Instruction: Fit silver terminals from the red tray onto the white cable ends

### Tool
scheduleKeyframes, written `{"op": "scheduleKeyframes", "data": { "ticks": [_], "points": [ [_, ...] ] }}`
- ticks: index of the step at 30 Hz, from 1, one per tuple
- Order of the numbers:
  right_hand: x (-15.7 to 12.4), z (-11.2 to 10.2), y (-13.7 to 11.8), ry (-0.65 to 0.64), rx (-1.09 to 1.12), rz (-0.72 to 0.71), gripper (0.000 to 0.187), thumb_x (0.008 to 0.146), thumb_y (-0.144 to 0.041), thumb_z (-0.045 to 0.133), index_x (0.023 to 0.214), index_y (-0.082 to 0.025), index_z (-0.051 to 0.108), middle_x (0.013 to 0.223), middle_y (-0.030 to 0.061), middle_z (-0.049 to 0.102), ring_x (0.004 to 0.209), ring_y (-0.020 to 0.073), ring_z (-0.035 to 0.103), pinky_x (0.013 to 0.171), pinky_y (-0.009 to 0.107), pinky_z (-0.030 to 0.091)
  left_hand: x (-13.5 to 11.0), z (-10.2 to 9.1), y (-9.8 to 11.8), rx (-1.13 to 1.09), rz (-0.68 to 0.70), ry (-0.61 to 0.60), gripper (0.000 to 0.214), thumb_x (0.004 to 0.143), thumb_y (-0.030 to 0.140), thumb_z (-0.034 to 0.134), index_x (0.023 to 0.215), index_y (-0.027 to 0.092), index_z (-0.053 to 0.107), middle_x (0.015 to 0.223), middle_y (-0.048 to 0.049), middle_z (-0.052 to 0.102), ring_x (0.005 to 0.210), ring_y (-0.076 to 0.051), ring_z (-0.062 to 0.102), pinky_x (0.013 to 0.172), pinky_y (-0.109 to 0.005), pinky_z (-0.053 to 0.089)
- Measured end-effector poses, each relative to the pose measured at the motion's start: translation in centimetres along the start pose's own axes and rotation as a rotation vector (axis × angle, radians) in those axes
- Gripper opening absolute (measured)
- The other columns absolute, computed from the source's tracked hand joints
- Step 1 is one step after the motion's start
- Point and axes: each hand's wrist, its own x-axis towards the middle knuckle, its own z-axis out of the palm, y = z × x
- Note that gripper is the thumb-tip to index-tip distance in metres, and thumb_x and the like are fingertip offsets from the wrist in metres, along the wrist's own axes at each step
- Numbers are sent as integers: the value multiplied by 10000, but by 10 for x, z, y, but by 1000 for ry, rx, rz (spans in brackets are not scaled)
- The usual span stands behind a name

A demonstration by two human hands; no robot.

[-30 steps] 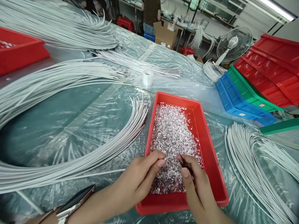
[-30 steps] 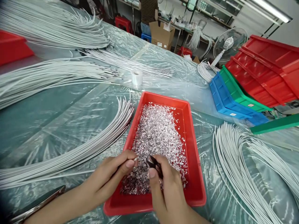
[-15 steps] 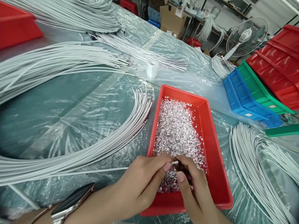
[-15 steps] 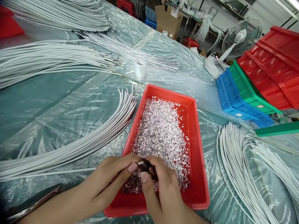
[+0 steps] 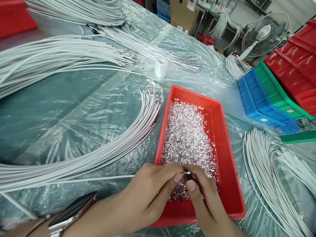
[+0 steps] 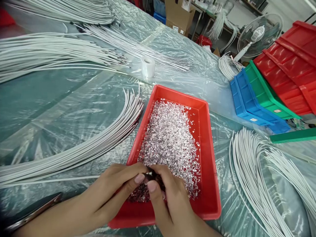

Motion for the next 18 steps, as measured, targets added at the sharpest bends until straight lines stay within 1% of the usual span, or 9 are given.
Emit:
{"op": "scheduleKeyframes", "data": {
  "ticks": [4,7,10,13,16,18],
  "points": [
    [-4,0,0,-66,150,215,313,968,-468,395,1156,-315,592,1066,37,677,1001,211,625,867,335,504,0,1,-2,-21,-3,-6,201,972,149,300,825,209,424,642,55,435,520,-120,409,519,-261,308],
    [-4,-1,1,-108,259,312,381,947,-551,391,1156,-305,594,1067,54,646,1010,227,609,914,395,486,0,1,-3,-59,2,3,206,963,129,301,798,218,384,627,64,389,506,-113,375,502,-255,287],
    [-2,-2,1,-149,318,337,423,932,-592,384,1127,-289,606,1021,56,632,950,221,612,918,413,482,-1,1,-4,-72,16,12,204,958,114,304,798,221,373,624,68,372,498,-108,354,494,-248,278],
    [-1,-3,1,-176,356,368,408,936,-580,394,1129,-289,606,1029,58,621,965,224,601,945,425,454,-2,3,-5,-48,19,27,191,951,101,324,816,219,392,634,67,392,510,-105,367,500,-242,282],
    [-1,-2,1,-163,375,374,396,938,-570,408,1173,-312,595,1055,58,604,1002,225,583,958,427,430,-2,4,-6,-9,42,50,192,936,80,349,812,213,410,626,68,390,504,-104,362,492,-242,278],
    [-2,-1,2,-149,384,359,390,937,-569,411,1170,-321,601,1010,50,596,980,215,580,937,411,436,-2,5,-6,9,83,72,199,927,65,364,798,206,416,622,71,388,496,-100,354,487,-239,280]
  ]
}}
